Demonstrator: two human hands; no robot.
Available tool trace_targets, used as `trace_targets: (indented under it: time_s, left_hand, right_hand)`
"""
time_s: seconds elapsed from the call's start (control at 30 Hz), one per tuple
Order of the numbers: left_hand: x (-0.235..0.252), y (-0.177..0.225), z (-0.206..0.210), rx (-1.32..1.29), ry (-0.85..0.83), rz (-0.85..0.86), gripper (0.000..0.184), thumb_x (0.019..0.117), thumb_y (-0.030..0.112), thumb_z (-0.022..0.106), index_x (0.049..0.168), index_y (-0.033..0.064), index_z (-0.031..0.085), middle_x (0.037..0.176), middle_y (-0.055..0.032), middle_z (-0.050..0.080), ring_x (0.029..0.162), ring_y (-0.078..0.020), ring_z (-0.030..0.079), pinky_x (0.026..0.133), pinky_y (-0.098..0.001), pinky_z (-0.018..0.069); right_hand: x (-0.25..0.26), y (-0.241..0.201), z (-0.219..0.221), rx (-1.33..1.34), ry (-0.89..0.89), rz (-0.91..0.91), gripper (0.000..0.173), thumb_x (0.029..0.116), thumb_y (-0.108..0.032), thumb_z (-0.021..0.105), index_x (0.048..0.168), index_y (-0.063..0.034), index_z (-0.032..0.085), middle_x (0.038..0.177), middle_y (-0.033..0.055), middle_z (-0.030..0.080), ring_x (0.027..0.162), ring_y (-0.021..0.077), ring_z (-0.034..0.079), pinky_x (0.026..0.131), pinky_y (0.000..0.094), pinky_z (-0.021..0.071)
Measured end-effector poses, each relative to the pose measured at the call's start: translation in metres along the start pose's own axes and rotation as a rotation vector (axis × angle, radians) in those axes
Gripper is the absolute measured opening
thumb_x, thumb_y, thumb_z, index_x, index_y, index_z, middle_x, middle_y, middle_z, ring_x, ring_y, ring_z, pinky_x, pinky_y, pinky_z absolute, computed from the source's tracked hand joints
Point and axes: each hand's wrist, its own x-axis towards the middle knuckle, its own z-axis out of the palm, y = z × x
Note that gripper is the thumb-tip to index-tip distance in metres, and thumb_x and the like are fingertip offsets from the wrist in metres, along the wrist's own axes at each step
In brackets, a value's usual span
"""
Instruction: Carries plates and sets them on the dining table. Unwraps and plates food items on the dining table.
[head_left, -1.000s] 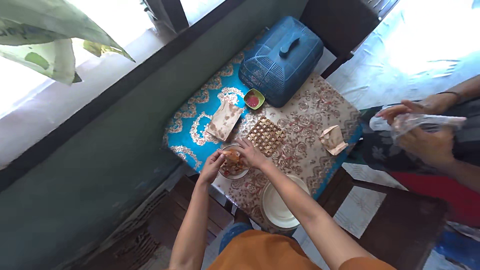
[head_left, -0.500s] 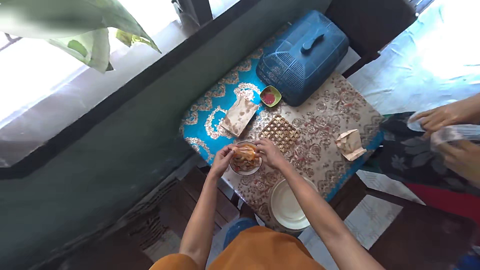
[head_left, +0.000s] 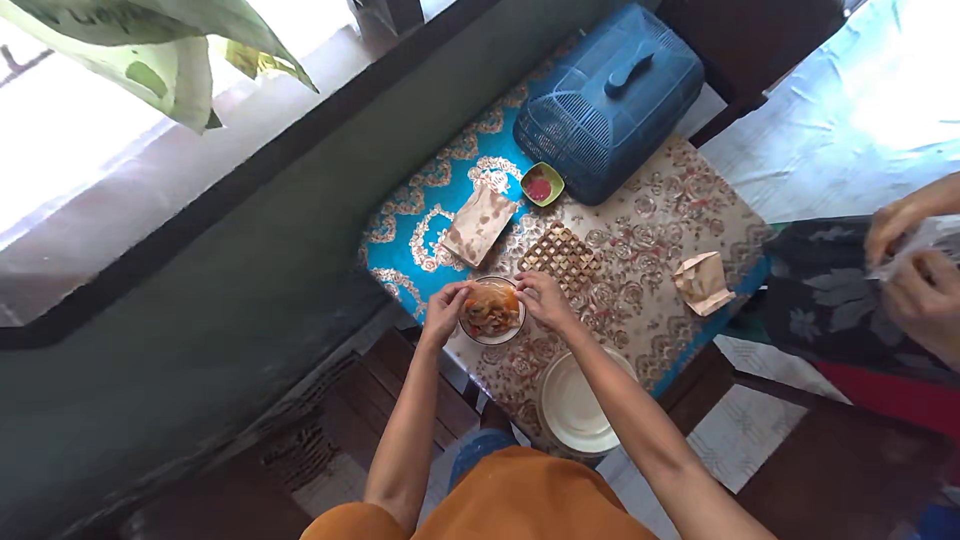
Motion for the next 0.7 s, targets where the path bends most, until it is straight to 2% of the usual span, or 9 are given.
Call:
trace_targets:
  time_s: [0.07,0.17,0.23,0.3,0.37,0.43,0.5,0.57,0.7]
  left_hand:
    - [0.001,0.003,0.000,0.015,0.021,-0.023,0.027,0.1071,0.013,0.052,0.122,-0.0054,0.065,0.119,-0.0155,0.067,0.106,-0.0167,0.064,0.098,-0.0385,0.0507]
    - [-0.001,0.004,0.001,0.036,0.063,-0.098,0.028,0.1078,0.016,0.052,0.116,-0.0067,0.066,0.107,-0.0165,0.070,0.094,-0.0174,0.066,0.093,-0.0391,0.0530]
    - [0.001,0.007,0.000,0.047,0.085,-0.138,0.028,0.1078,0.018,0.052,0.112,-0.0064,0.066,0.098,-0.0144,0.069,0.084,-0.0154,0.064,0.086,-0.0370,0.0542]
    - [0.000,0.010,0.000,0.045,0.092,-0.185,0.029,0.1081,0.020,0.052,0.108,-0.0055,0.066,0.091,-0.0122,0.067,0.077,-0.0136,0.062,0.080,-0.0355,0.0548]
    - [0.000,0.013,0.000,0.037,0.096,-0.242,0.031,0.1086,0.022,0.051,0.106,-0.0048,0.066,0.088,-0.0110,0.064,0.073,-0.0134,0.058,0.076,-0.0356,0.0533]
    - [0.001,0.014,-0.001,0.022,0.099,-0.298,0.032,0.1087,0.025,0.051,0.103,-0.0033,0.065,0.083,-0.0088,0.060,0.069,-0.0132,0.056,0.072,-0.0349,0.0534]
    - [0.003,0.013,-0.001,0.000,0.107,-0.353,0.032,0.1084,0.026,0.052,0.104,-0.0033,0.065,0.083,-0.0098,0.060,0.070,-0.0146,0.057,0.072,-0.0354,0.0533]
    - [0.004,0.014,-0.001,-0.035,0.125,-0.392,0.033,0.1086,0.026,0.052,0.109,-0.0043,0.065,0.089,-0.0123,0.062,0.073,-0.0161,0.060,0.074,-0.0359,0.0555]
    - [0.000,0.019,0.004,-0.091,0.167,-0.384,0.029,0.1083,0.021,0.052,0.114,-0.0050,0.063,0.095,-0.0147,0.065,0.074,-0.0169,0.063,0.073,-0.0365,0.0573]
  right_hand:
    - [0.004,-0.001,0.000,0.048,-0.011,0.017,0.018,0.0975,-0.010,0.065,0.104,0.0046,0.074,0.131,0.0199,0.066,0.126,0.0351,0.060,0.110,0.0524,0.0448]
    - [0.003,0.000,0.006,0.141,-0.066,0.128,0.021,0.0987,-0.013,0.065,0.106,0.0052,0.073,0.127,0.0206,0.067,0.123,0.0326,0.061,0.108,0.0521,0.0456]
    - [0.005,-0.004,0.010,0.319,-0.022,0.218,0.021,0.0987,-0.011,0.065,0.105,0.0082,0.071,0.118,0.0216,0.069,0.114,0.0289,0.064,0.103,0.0475,0.0484]
    - [0.006,-0.011,0.012,0.477,0.023,0.388,0.021,0.1000,-0.012,0.065,0.107,0.0079,0.070,0.107,0.0183,0.070,0.098,0.0218,0.065,0.092,0.0415,0.0524]
    - [0.009,-0.017,0.014,0.581,0.052,0.515,0.021,0.1009,-0.013,0.065,0.106,0.0066,0.069,0.095,0.0142,0.068,0.084,0.0161,0.060,0.081,0.0372,0.0503]
    - [0.012,-0.021,0.013,0.620,0.050,0.590,0.022,0.1014,-0.017,0.065,0.103,0.0045,0.069,0.090,0.0109,0.065,0.078,0.0134,0.054,0.076,0.0347,0.0477]
    - [0.015,-0.024,0.012,0.643,0.037,0.632,0.022,0.1018,-0.018,0.064,0.102,0.0031,0.068,0.087,0.0080,0.061,0.075,0.0115,0.051,0.073,0.0324,0.0455]
    - [0.016,-0.028,0.014,0.705,0.045,0.649,0.021,0.1025,-0.017,0.063,0.100,0.0036,0.066,0.085,0.0061,0.059,0.072,0.0098,0.049,0.070,0.0296,0.0444]
    - [0.015,-0.029,0.023,0.838,0.111,0.701,0.023,0.1030,-0.017,0.063,0.105,0.0054,0.065,0.089,0.0107,0.064,0.070,0.0134,0.057,0.066,0.0316,0.0530]
